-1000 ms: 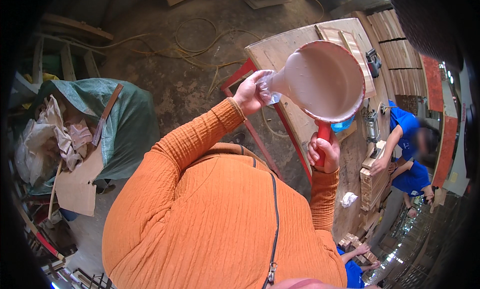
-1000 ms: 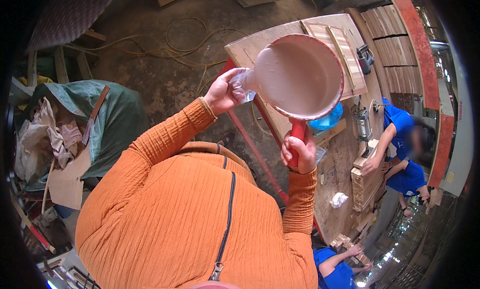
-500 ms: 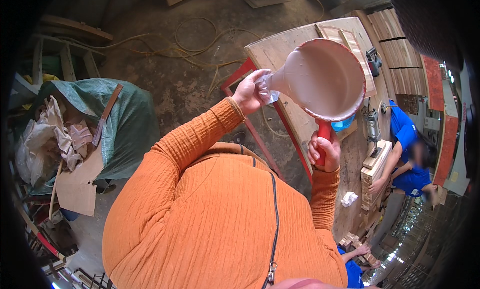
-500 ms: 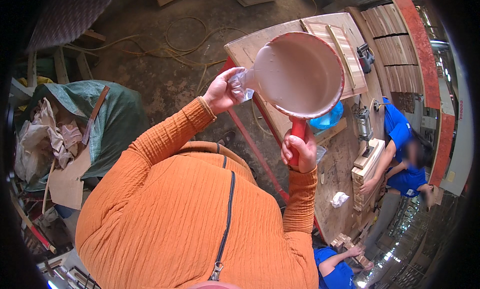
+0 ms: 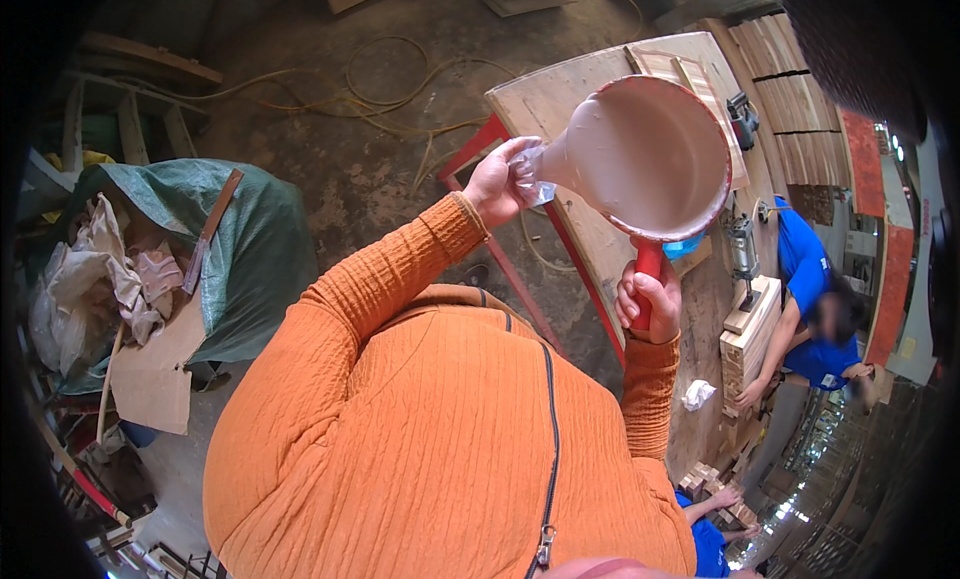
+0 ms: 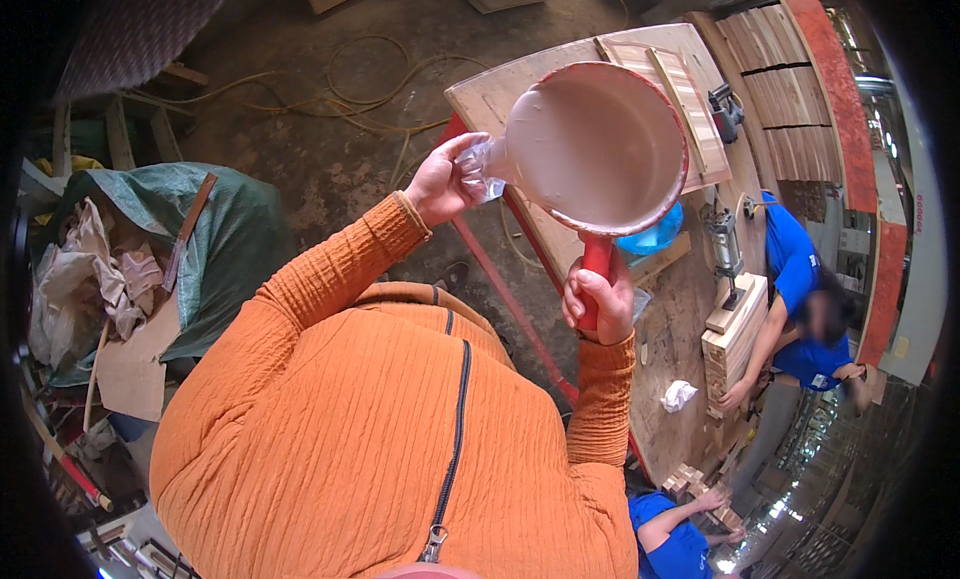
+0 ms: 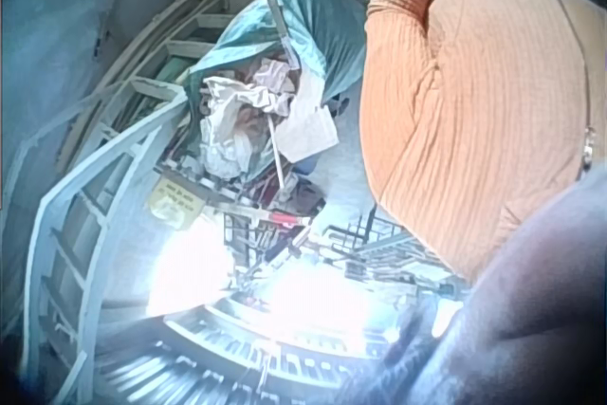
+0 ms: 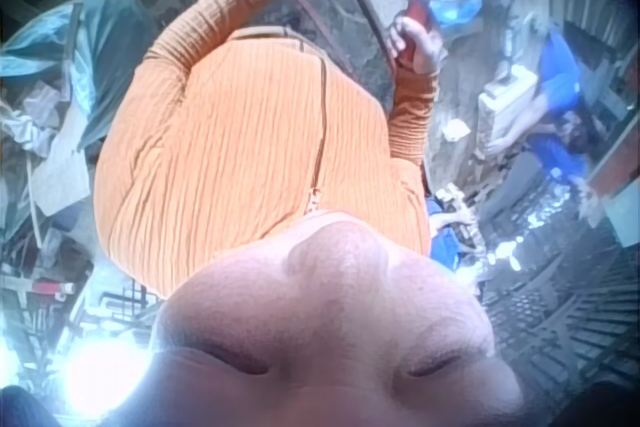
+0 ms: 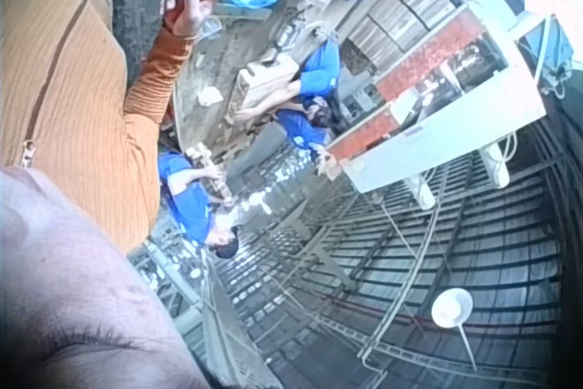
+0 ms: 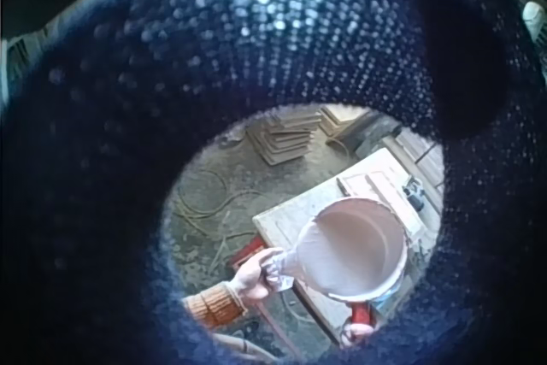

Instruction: The person pours a liquid from a red pot into small plastic bags on a workbench. They then seal the bags and place them on the table. The person repeats this process multiple times.

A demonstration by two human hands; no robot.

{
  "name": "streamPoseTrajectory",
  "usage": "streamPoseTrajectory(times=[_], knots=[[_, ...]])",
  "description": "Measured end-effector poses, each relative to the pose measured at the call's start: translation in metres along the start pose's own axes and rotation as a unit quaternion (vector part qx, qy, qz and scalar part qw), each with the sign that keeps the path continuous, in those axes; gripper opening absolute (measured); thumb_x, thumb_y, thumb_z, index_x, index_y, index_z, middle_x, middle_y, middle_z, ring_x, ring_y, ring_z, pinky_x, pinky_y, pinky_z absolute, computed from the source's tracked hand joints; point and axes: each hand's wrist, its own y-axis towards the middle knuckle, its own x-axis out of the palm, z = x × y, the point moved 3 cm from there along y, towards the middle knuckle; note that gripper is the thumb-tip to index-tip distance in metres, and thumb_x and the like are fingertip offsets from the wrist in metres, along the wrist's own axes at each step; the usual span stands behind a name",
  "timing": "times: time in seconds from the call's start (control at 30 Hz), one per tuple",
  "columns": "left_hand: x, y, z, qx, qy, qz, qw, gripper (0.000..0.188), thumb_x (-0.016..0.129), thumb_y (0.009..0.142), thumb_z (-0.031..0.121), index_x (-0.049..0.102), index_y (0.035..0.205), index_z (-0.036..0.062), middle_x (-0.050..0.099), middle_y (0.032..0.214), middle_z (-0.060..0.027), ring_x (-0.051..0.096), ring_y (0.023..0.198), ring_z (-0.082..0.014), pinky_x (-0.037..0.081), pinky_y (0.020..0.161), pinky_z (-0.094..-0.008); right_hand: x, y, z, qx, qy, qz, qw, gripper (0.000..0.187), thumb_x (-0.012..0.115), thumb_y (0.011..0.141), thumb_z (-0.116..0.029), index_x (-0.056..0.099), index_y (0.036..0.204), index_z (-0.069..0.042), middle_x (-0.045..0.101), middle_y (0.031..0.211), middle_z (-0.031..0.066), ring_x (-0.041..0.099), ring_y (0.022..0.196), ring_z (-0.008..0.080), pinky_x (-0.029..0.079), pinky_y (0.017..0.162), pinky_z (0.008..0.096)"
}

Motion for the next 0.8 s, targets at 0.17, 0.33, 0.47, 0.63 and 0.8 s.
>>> streamPoseTrajectory(times=[0.17, 0.33, 0.47, 0.63, 0.8], knots=[[0.0, -0.001, 0.0, -0.004, -0.002, -0.003, 1.0, 0.022, 0.043, 0.095, 0.024, 0.056, 0.108, 0.013, 0.058, 0.094, -0.0025, 0.053, 0.075, -0.0123, 0.041, 0.05, -0.0221, 0.002, -0.001, -0.001, 0.0, -0.003, 0.007, 1.0, 0.057, 0.056, 0.082, -0.009, 0.031, 0.132, 0.002, 0.05, 0.07, 0.008, 0.045, 0.043, 0.0111, 0.042, 0.035, 0.0241], [0.005, -0.005, 0.0, -0.003, 0.007, 0.011, 1.0, 0.021, 0.044, 0.094, 0.026, 0.057, 0.105, 0.0127, 0.058, 0.093, -0.0022, 0.053, 0.074, -0.0127, 0.043, 0.052, -0.0239, -0.002, -0.001, 0.0, -0.002, 0.004, 0.003, 1.0, 0.056, 0.056, 0.082, -0.01, 0.031, 0.131, 0.002, 0.05, 0.07, 0.008, 0.046, 0.043, 0.0111, 0.042, 0.035, 0.0242], [0.0, 0.001, -0.002, -0.01, -0.003, 0.003, 1.0, 0.021, 0.045, 0.094, 0.026, 0.057, 0.103, 0.0127, 0.059, 0.091, -0.0022, 0.054, 0.074, -0.0132, 0.044, 0.053, -0.0245, 0.0, -0.001, -0.002, -0.002, 0.003, 0.005, 1.0, 0.055, 0.056, 0.082, -0.01, 0.032, 0.13, 0.002, 0.05, 0.07, 0.0079, 0.045, 0.043, 0.0112, 0.042, 0.035, 0.0241], [-0.004, 0.006, -0.003, -0.015, 0.002, -0.003, 1.0, 0.021, 0.046, 0.093, 0.027, 0.058, 0.103, 0.0129, 0.059, 0.092, -0.0021, 0.055, 0.076, -0.0143, 0.044, 0.053, -0.0254, -0.001, 0.0, -0.002, 0.002, -0.005, 0.011, 1.0, 0.056, 0.057, 0.081, -0.01, 0.032, 0.13, 0.002, 0.05, 0.069, 0.0077, 0.045, 0.042, 0.011, 0.042, 0.035, 0.0239], [-0.004, 0.009, -0.003, -0.025, -0.003, -0.009, 1.0, 0.02, 0.047, 0.092, 0.027, 0.058, 0.1, 0.0125, 0.06, 0.089, -0.0015, 0.055, 0.075, -0.0147, 0.043, 0.054, -0.0264, -0.001, 0.0, -0.003, 0.0, -0.006, 0.012, 1.0, 0.057, 0.057, 0.081, -0.01, 0.032, 0.13, 0.002, 0.05, 0.069, 0.0077, 0.045, 0.042, 0.0107, 0.042, 0.035, 0.0236]])
